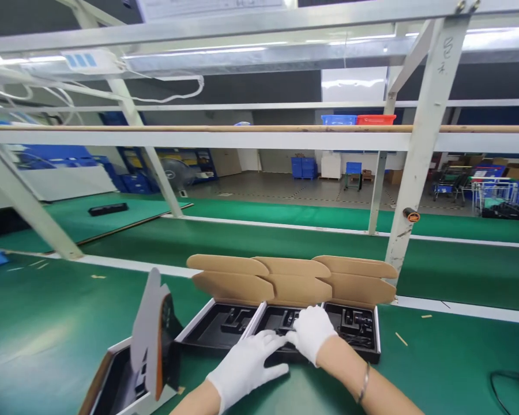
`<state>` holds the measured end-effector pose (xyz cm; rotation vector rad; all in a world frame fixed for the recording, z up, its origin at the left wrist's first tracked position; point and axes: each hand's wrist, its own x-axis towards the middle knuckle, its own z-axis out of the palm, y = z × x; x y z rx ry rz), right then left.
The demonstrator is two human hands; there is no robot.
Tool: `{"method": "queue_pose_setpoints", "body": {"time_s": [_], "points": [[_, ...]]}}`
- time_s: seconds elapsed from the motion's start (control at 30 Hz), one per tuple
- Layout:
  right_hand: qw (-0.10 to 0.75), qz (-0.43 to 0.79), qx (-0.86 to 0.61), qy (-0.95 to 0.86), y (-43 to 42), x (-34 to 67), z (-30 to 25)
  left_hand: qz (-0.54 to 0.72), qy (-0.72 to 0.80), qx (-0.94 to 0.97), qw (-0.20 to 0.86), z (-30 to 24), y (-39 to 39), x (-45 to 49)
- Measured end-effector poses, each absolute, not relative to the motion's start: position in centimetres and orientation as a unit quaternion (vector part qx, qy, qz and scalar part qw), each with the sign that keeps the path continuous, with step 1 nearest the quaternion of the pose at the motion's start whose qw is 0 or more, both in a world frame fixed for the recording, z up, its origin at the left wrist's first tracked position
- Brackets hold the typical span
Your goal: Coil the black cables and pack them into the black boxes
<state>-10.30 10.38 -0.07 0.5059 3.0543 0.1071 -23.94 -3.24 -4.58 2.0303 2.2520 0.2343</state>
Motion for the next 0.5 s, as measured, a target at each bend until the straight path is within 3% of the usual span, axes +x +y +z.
{"method": "queue_pose_setpoints", "body": {"time_s": [0.1,0.27,0.5], "points": [[-0.068,0.017,0.236,0.969,11.0,-5.8,-1.4,0.075,0.752,0.653,0.045,-5.1,-2.9,-24.2],[-0.017,0.051,0.331,0.942,12.2,2.9,-6.5,0.064,0.763,0.642,0.043,-4.1,-2.0,-24.4],[-0.049,0.056,0.495,0.866,18.1,14.1,-8.1,0.040,0.784,0.616,0.058,-3.8,-2.0,-24.0]]}}
